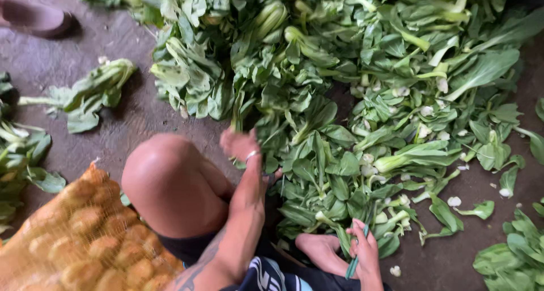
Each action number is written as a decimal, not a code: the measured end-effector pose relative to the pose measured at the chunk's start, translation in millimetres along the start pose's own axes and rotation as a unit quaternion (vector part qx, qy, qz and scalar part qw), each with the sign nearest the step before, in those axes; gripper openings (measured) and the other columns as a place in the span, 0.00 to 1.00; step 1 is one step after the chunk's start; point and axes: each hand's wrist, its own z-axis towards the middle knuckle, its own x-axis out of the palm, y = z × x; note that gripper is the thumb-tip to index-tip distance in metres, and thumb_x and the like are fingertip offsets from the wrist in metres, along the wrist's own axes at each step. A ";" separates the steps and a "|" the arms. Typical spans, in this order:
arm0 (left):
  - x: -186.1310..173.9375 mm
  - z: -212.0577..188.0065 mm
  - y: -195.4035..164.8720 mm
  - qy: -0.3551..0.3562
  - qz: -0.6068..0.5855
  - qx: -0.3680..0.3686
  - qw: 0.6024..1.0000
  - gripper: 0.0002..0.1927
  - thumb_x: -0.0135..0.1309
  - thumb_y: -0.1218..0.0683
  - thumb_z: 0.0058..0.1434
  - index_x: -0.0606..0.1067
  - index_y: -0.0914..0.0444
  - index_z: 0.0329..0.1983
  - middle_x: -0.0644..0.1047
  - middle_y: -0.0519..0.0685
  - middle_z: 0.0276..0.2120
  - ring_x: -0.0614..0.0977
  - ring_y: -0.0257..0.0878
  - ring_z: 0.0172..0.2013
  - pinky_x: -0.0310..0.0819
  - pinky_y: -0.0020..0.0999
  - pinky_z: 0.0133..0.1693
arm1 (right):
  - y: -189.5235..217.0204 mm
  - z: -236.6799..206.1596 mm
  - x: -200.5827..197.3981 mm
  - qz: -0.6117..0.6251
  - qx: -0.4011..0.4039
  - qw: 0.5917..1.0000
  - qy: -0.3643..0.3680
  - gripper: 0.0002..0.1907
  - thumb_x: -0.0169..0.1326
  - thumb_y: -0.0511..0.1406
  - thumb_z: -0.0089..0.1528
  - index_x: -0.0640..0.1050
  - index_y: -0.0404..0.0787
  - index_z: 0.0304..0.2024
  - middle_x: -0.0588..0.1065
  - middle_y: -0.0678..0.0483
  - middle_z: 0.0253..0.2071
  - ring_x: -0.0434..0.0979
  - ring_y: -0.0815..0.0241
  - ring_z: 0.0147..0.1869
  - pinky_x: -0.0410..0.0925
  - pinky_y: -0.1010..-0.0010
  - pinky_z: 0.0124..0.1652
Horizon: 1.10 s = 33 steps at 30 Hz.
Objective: The person sits on the floor among piles of leafy green vegetables and trims each one with a small knife, cutting away root ends and outer leaves and tossing the trimmed pieces aside. They repeatedly pick up a new vegetable, trim it by hand, and set it down with the processed pile.
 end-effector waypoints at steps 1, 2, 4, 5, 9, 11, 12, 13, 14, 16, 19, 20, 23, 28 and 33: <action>-1.8 0.0 12.7 -0.024 0.019 -0.096 0.995 0.54 0.70 0.37 0.43 0.60 0.63 0.68 0.67 0.62 0.63 0.59 0.56 0.66 0.53 0.54 0.62 | -0.7 -0.1 1.3 -0.005 0.003 1.000 -0.003 0.20 0.51 0.38 0.66 0.74 0.37 0.59 0.75 0.52 0.37 0.56 0.72 0.16 0.50 0.76 0.16; 0.5 0.9 19.6 -0.021 0.026 -0.150 0.988 0.55 0.71 0.37 0.39 0.61 0.64 0.67 0.66 0.63 0.64 0.57 0.56 0.66 0.54 0.54 0.61 | -0.8 -1.4 1.6 -0.016 0.015 1.000 -0.011 0.20 0.51 0.38 0.66 0.74 0.38 0.59 0.75 0.53 0.36 0.55 0.72 0.16 0.49 0.76 0.16; 6.7 1.6 28.3 0.001 0.012 -0.134 0.991 0.50 0.71 0.39 0.42 0.63 0.63 0.64 0.68 0.61 0.63 0.59 0.56 0.66 0.55 0.53 0.62 | -0.3 -4.3 1.4 -0.016 0.019 1.000 -0.003 0.20 0.52 0.39 0.66 0.74 0.38 0.59 0.74 0.54 0.35 0.55 0.73 0.16 0.49 0.77 0.16; 11.2 5.4 26.1 0.010 0.003 -0.122 0.992 0.48 0.71 0.40 0.44 0.64 0.63 0.63 0.68 0.60 0.62 0.60 0.55 0.66 0.55 0.53 0.62 | 0.4 -5.9 1.2 -0.013 0.019 1.000 0.000 0.20 0.52 0.39 0.66 0.74 0.38 0.59 0.74 0.55 0.35 0.54 0.74 0.16 0.49 0.77 0.16; 16.3 12.9 -2.4 0.048 -0.100 -0.084 0.990 0.37 0.69 0.43 0.51 0.68 0.61 0.59 0.72 0.57 0.58 0.66 0.54 0.65 0.59 0.51 0.63 | 5.1 -8.0 2.4 -0.015 0.002 1.000 -0.003 0.20 0.52 0.39 0.66 0.74 0.39 0.59 0.75 0.55 0.35 0.56 0.74 0.16 0.50 0.77 0.16; 10.5 10.6 -21.0 0.057 -0.244 -0.101 0.963 0.30 0.66 0.45 0.58 0.69 0.60 0.59 0.75 0.56 0.54 0.74 0.53 0.60 0.66 0.49 0.62 | 6.2 -7.1 3.7 -0.023 -0.016 1.000 0.002 0.20 0.53 0.39 0.66 0.74 0.39 0.59 0.74 0.55 0.34 0.56 0.74 0.17 0.51 0.78 0.17; 4.7 11.8 -35.6 0.018 -0.276 -0.042 0.960 0.31 0.67 0.46 0.56 0.69 0.61 0.57 0.75 0.55 0.52 0.74 0.52 0.57 0.67 0.48 0.60 | 6.2 -6.8 3.9 -0.019 -0.024 1.000 0.000 0.19 0.53 0.39 0.66 0.74 0.38 0.58 0.74 0.55 0.34 0.56 0.74 0.17 0.50 0.78 0.17; -3.7 10.6 -49.1 -0.019 -0.305 0.016 0.952 0.31 0.68 0.47 0.53 0.68 0.61 0.55 0.74 0.55 0.50 0.75 0.51 0.55 0.68 0.48 0.58 | 5.5 -6.6 3.7 -0.015 -0.030 0.999 -0.002 0.19 0.53 0.39 0.66 0.75 0.38 0.57 0.75 0.55 0.33 0.56 0.74 0.16 0.50 0.78 0.17; -13.9 9.7 -60.9 -0.058 -0.332 0.070 0.939 0.31 0.68 0.48 0.50 0.68 0.61 0.53 0.74 0.54 0.48 0.75 0.51 0.52 0.69 0.47 0.56 | 4.7 -6.9 2.7 -0.015 -0.036 0.999 -0.003 0.18 0.53 0.39 0.67 0.75 0.37 0.57 0.75 0.55 0.33 0.55 0.74 0.16 0.50 0.77 0.17; -38.3 17.6 -91.8 -0.152 -0.338 0.200 0.907 0.29 0.70 0.50 0.51 0.70 0.60 0.51 0.76 0.53 0.47 0.76 0.50 0.53 0.67 0.48 0.55 | 2.6 -9.8 -0.7 -0.031 -0.065 0.997 0.003 0.18 0.53 0.37 0.66 0.75 0.37 0.56 0.75 0.55 0.32 0.56 0.74 0.16 0.51 0.77 0.16; -84.7 10.0 -128.2 -0.210 -0.362 0.319 0.850 0.27 0.71 0.53 0.50 0.72 0.57 0.51 0.77 0.50 0.45 0.76 0.47 0.54 0.65 0.51 0.56 | 5.1 -20.3 -7.0 -0.067 -0.108 0.992 0.004 0.18 0.51 0.36 0.65 0.76 0.38 0.57 0.74 0.57 0.30 0.56 0.75 0.18 0.51 0.78 0.18; -100.6 3.4 -140.1 -0.215 -0.373 0.347 0.833 0.27 0.70 0.55 0.49 0.72 0.56 0.51 0.76 0.49 0.44 0.76 0.46 0.54 0.64 0.52 0.57 | 8.8 -25.9 -8.3 -0.079 -0.121 0.989 0.003 0.18 0.50 0.35 0.65 0.76 0.39 0.58 0.73 0.58 0.29 0.56 0.75 0.19 0.51 0.79 0.18; -141.8 -37.9 -164.5 -0.056 -0.576 0.419 0.700 0.24 0.63 0.56 0.64 0.69 0.58 0.61 0.71 0.53 0.55 0.73 0.47 0.64 0.70 0.44 0.65 | 32.7 -51.1 -8.0 -0.118 -0.242 0.963 -0.005 0.17 0.46 0.37 0.70 0.76 0.41 0.59 0.73 0.59 0.28 0.57 0.75 0.22 0.53 0.80 0.22; -177.4 -131.5 -180.1 0.428 -0.730 0.268 0.461 0.20 0.51 0.55 0.75 0.65 0.62 0.66 0.76 0.49 0.57 0.79 0.37 0.55 0.74 0.32 0.58 | 105.6 -129.5 -4.1 -0.230 -0.429 0.871 -0.073 0.15 0.48 0.37 0.70 0.78 0.38 0.56 0.72 0.55 0.27 0.68 0.66 0.28 0.64 0.70 0.30; -200.3 -205.3 -159.1 0.686 -0.552 0.267 0.391 0.18 0.55 0.55 0.71 0.70 0.66 0.61 0.80 0.48 0.47 0.79 0.33 0.43 0.76 0.31 0.48 | 182.2 -207.2 -12.4 -0.371 -0.444 0.794 -0.187 0.14 0.49 0.39 0.66 0.77 0.38 0.47 0.76 0.46 0.28 0.73 0.47 0.24 0.65 0.57 0.29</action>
